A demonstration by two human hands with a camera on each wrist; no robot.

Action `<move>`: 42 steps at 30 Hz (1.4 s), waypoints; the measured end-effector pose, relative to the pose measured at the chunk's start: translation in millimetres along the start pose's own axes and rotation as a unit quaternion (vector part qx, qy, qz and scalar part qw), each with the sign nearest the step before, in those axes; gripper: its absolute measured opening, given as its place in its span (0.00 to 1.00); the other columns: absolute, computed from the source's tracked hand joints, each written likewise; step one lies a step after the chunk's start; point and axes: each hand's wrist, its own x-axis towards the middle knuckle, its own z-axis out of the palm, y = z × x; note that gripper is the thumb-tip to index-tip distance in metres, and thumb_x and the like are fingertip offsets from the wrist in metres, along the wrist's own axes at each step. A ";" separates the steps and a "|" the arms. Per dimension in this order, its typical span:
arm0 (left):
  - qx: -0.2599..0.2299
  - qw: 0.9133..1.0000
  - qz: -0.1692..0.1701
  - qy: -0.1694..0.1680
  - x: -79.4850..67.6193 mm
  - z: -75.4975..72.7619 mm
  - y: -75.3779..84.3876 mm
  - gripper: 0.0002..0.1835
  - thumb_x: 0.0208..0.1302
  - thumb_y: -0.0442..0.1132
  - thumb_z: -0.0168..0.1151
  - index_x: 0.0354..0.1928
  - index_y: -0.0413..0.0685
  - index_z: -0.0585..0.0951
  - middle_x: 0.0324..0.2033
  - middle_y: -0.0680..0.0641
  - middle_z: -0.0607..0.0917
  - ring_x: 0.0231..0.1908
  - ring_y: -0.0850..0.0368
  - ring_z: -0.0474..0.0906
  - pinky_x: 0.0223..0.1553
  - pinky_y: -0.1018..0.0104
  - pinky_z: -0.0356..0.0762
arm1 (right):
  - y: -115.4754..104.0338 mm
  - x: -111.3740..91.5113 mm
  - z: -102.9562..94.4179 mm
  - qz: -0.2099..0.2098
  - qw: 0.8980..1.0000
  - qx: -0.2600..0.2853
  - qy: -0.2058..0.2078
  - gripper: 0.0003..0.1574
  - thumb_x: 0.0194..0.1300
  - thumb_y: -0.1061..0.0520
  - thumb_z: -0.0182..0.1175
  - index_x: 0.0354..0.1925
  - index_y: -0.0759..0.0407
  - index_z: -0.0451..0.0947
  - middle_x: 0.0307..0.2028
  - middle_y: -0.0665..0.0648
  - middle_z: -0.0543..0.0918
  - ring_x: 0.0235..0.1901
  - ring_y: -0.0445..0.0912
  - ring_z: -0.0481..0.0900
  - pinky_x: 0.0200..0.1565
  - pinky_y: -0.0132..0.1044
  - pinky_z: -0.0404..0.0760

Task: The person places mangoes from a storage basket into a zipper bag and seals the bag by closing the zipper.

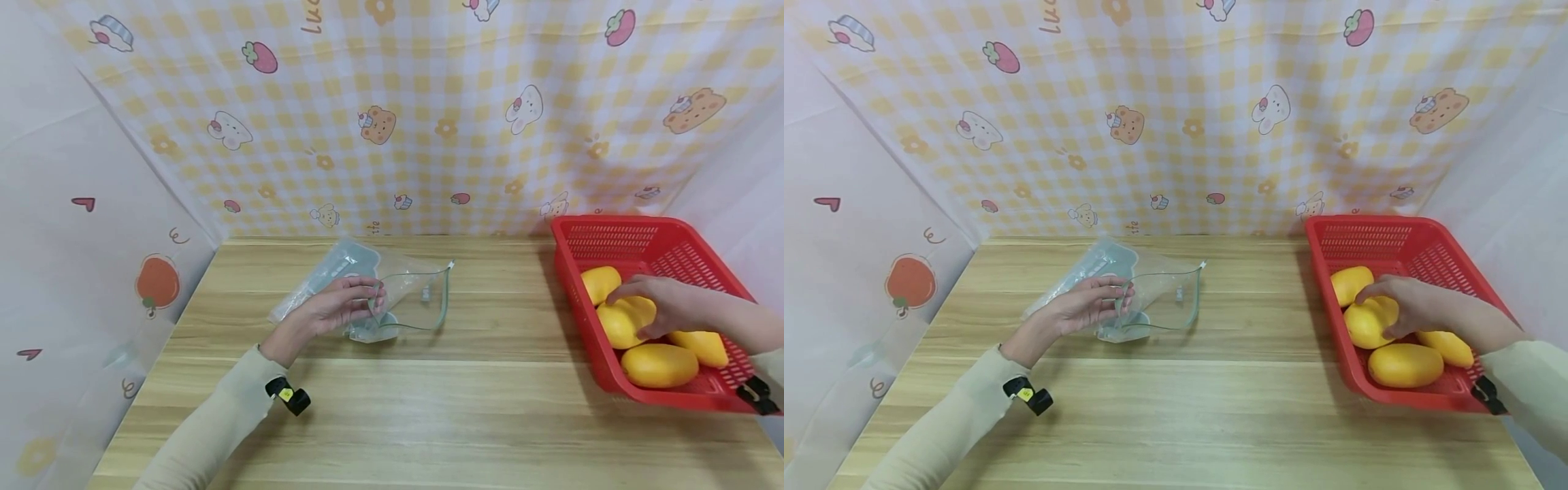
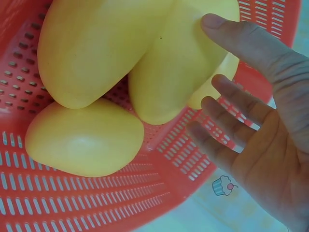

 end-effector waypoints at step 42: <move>0.005 1.000 0.000 0.004 5.1 4.8 2.2 0.15 0.73 0.24 0.56 0.58 0.32 0.70 0.54 0.31 0.78 0.39 0.49 0.85 0.46 0.60 0.86 | 7.3 3.8 29.0 -0.112 0.990 -0.055 0.063 0.51 0.27 0.52 0.89 0.54 0.58 0.80 0.50 0.56 0.77 0.46 0.52 0.75 0.39 0.50 0.84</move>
